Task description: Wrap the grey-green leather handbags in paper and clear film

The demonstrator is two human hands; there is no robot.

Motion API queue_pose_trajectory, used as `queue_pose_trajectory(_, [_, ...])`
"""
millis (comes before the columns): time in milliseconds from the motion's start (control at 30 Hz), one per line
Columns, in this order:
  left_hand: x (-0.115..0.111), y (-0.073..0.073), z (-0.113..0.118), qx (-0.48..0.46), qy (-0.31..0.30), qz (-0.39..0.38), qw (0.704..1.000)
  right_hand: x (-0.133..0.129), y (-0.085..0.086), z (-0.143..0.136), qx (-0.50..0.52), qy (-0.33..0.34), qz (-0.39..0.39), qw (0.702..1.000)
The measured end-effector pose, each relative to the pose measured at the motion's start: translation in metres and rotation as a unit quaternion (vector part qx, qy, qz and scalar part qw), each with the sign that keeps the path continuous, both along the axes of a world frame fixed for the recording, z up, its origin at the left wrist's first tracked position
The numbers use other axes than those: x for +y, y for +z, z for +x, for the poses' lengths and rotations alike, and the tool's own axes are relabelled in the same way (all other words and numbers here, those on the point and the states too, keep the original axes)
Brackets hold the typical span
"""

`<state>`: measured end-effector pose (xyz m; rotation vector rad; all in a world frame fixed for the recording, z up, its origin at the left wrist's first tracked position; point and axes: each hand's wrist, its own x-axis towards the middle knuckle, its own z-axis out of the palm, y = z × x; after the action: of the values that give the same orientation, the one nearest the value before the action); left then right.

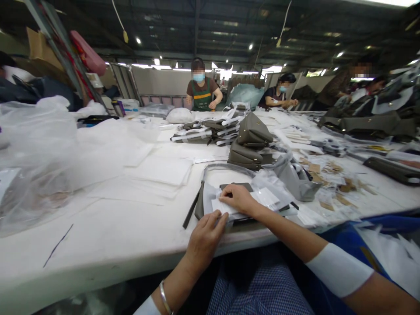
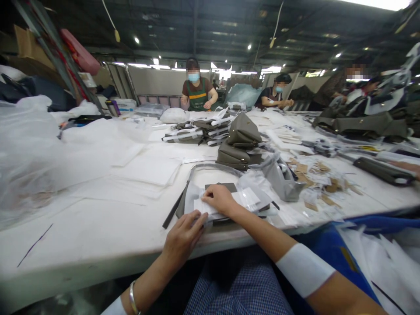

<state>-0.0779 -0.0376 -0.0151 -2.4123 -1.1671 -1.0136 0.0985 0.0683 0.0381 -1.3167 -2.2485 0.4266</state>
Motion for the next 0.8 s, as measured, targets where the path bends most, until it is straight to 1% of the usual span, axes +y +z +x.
queue_pose_trajectory(133, [0.001, 0.006, 0.002, 0.057, 0.011, 0.021, 0.998, 0.002, 0.002, -0.004, -0.029, -0.006, -0.006, 1.000])
queue_pose_trajectory(267, [0.003, 0.017, 0.007, 0.089, 0.018, 0.081, 0.993, 0.004, 0.004, -0.009, -0.040, -0.009, 0.003, 0.999])
queue_pose_trajectory(333, [0.003, 0.021, 0.008, 0.089, 0.016, 0.099, 0.991, 0.003, 0.010, -0.001, -0.033, -0.006, 0.015, 0.999])
queue_pose_trajectory(367, [0.003, 0.022, 0.008, 0.084, 0.016, 0.100, 0.991, 0.002, 0.015, 0.008, -0.027, -0.002, 0.025, 0.999])
queue_pose_trajectory(400, [0.003, 0.023, 0.008, 0.079, 0.018, 0.095, 0.992, 0.001, 0.021, 0.022, -0.018, -0.003, 0.036, 0.999])
queue_pose_trajectory(467, [0.003, 0.023, 0.007, 0.067, 0.022, 0.082, 0.994, -0.002, 0.037, 0.064, 0.013, -0.045, 0.054, 0.997])
queue_pose_trajectory(500, [0.003, 0.022, 0.007, 0.063, 0.022, 0.078, 0.995, -0.002, 0.046, 0.091, 0.044, -0.102, 0.058, 0.992])
queue_pose_trajectory(533, [0.004, 0.021, 0.006, 0.060, 0.020, 0.075, 0.995, -0.002, 0.055, 0.120, 0.079, -0.192, 0.041, 0.977])
queue_pose_trajectory(567, [0.004, 0.021, 0.006, 0.059, 0.018, 0.073, 0.995, 0.000, 0.063, 0.150, 0.091, -0.245, 0.035, 0.965])
queue_pose_trajectory(633, [0.005, 0.019, 0.005, 0.054, 0.014, 0.067, 0.996, 0.005, 0.075, 0.203, 0.105, -0.311, 0.008, 0.945])
queue_pose_trajectory(700, [0.006, 0.017, 0.004, 0.050, 0.010, 0.064, 0.997, 0.014, 0.080, 0.242, 0.127, -0.354, -0.050, 0.925])
queue_pose_trajectory(733, [0.007, 0.015, 0.003, 0.051, 0.010, 0.062, 0.997, 0.019, 0.079, 0.255, 0.144, -0.366, -0.085, 0.916])
queue_pose_trajectory(800, [0.007, 0.012, 0.001, 0.063, 0.014, 0.049, 0.997, 0.028, 0.075, 0.270, 0.189, -0.369, -0.158, 0.896])
